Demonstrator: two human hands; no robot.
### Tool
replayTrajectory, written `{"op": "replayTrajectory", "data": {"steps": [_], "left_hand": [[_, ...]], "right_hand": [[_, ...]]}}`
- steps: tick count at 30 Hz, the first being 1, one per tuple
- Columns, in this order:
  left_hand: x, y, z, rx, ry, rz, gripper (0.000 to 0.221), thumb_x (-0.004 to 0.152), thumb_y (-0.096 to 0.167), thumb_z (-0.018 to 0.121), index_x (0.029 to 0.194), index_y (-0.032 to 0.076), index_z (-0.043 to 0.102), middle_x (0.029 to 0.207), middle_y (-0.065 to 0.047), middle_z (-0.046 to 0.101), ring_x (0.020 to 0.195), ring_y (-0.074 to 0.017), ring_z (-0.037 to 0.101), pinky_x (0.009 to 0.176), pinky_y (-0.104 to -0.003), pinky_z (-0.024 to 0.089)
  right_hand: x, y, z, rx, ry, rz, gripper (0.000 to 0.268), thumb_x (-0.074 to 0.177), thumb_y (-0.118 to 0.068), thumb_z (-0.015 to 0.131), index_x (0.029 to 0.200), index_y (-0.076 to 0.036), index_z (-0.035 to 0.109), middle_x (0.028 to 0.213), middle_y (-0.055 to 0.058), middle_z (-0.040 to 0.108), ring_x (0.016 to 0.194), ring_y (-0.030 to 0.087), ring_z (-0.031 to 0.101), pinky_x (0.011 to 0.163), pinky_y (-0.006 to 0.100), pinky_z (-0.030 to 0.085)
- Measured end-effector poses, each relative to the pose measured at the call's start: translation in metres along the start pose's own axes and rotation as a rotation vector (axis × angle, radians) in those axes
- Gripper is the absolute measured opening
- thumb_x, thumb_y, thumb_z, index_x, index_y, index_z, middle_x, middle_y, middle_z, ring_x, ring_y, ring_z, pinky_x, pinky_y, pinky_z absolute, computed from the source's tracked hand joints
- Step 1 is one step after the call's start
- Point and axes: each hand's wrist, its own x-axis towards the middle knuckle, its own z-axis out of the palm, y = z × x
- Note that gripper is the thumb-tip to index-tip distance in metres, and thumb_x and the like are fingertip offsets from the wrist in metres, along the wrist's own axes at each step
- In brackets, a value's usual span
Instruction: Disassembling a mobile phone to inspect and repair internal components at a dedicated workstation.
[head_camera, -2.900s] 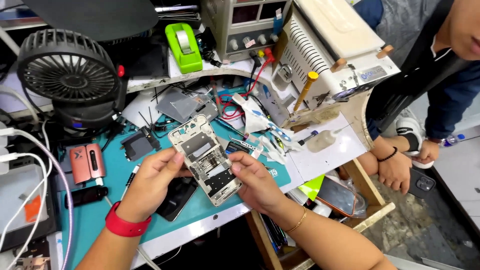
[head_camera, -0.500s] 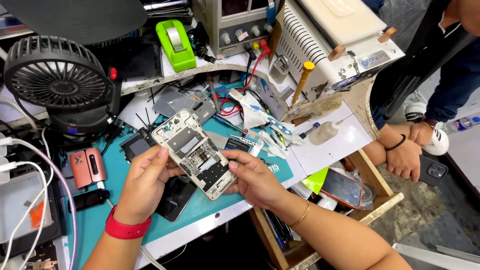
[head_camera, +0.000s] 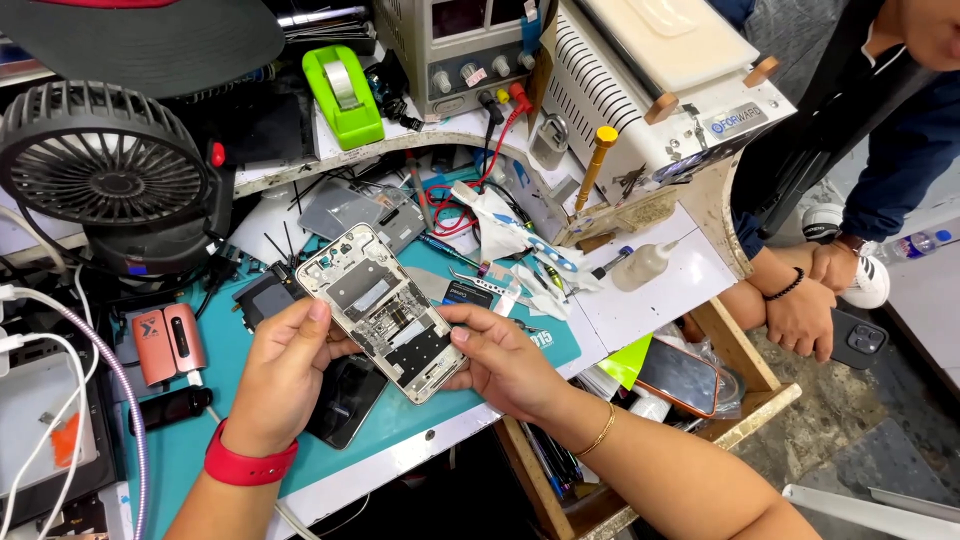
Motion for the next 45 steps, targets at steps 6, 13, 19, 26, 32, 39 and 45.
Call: {"op": "replayTrajectory", "data": {"steps": [6, 13, 19, 26, 32, 39, 45], "left_hand": [[-0.0003, -0.0020, -0.0016, -0.001, 0.008, 0.006, 0.039, 0.106, 0.032, 0.051, 0.101, -0.002, 0.070, 0.093, -0.013, 0.073, 0.088, -0.0223, 0.071, 0.081, -0.038, 0.063], [-0.0004, -0.0042, -0.0028, -0.015, 0.013, 0.000, 0.038, 0.107, 0.029, 0.050, 0.108, -0.003, 0.071, 0.100, -0.013, 0.074, 0.091, -0.0219, 0.070, 0.081, -0.037, 0.062], [0.0005, -0.0063, -0.0041, -0.008, 0.009, 0.009, 0.038, 0.107, 0.030, 0.051, 0.106, -0.002, 0.071, 0.095, -0.012, 0.072, 0.089, -0.0218, 0.069, 0.080, -0.037, 0.063], [0.0007, -0.0077, -0.0049, -0.005, 0.009, 0.019, 0.038, 0.108, 0.029, 0.050, 0.106, -0.002, 0.072, 0.096, -0.012, 0.073, 0.091, -0.0216, 0.069, 0.081, -0.037, 0.063], [0.0008, -0.0031, -0.0019, -0.003, 0.019, -0.002, 0.039, 0.106, 0.029, 0.050, 0.112, -0.003, 0.071, 0.106, -0.014, 0.075, 0.094, -0.0236, 0.071, 0.082, -0.039, 0.063], [0.0001, -0.0035, -0.0029, -0.002, 0.011, -0.006, 0.040, 0.107, 0.032, 0.050, 0.106, -0.002, 0.071, 0.100, -0.013, 0.074, 0.093, -0.0225, 0.069, 0.082, -0.038, 0.062], [0.0001, -0.0044, -0.0031, -0.002, 0.018, -0.004, 0.040, 0.107, 0.031, 0.050, 0.109, -0.003, 0.071, 0.101, -0.013, 0.074, 0.093, -0.0226, 0.070, 0.082, -0.038, 0.062]], "right_hand": [[0.0006, 0.0041, -0.0034, 0.015, 0.023, -0.003, 0.035, 0.102, -0.014, 0.060, 0.137, -0.007, 0.060, 0.125, 0.017, 0.071, 0.097, 0.028, 0.075, 0.082, 0.047, 0.066], [0.0003, 0.0037, -0.0031, 0.021, 0.015, -0.001, 0.034, 0.103, -0.014, 0.060, 0.136, -0.007, 0.059, 0.127, 0.018, 0.070, 0.102, 0.030, 0.074, 0.085, 0.050, 0.065], [0.0011, 0.0053, -0.0051, 0.022, 0.014, -0.005, 0.034, 0.103, -0.014, 0.060, 0.136, -0.007, 0.060, 0.124, 0.017, 0.071, 0.101, 0.028, 0.074, 0.085, 0.049, 0.066], [0.0015, 0.0058, -0.0059, 0.037, 0.012, -0.003, 0.032, 0.103, -0.012, 0.060, 0.135, -0.008, 0.060, 0.126, 0.016, 0.070, 0.100, 0.028, 0.074, 0.083, 0.048, 0.066], [0.0015, 0.0052, -0.0060, 0.029, 0.006, 0.005, 0.033, 0.103, -0.013, 0.059, 0.136, -0.008, 0.059, 0.126, 0.017, 0.070, 0.101, 0.029, 0.074, 0.085, 0.049, 0.066], [0.0015, 0.0052, -0.0053, 0.022, 0.004, -0.005, 0.034, 0.103, -0.014, 0.060, 0.137, -0.007, 0.059, 0.126, 0.018, 0.070, 0.102, 0.029, 0.074, 0.083, 0.047, 0.066], [0.0018, 0.0054, -0.0066, 0.022, 0.003, -0.001, 0.033, 0.103, -0.014, 0.059, 0.136, -0.009, 0.059, 0.130, 0.018, 0.069, 0.106, 0.031, 0.073, 0.084, 0.049, 0.066]]}}
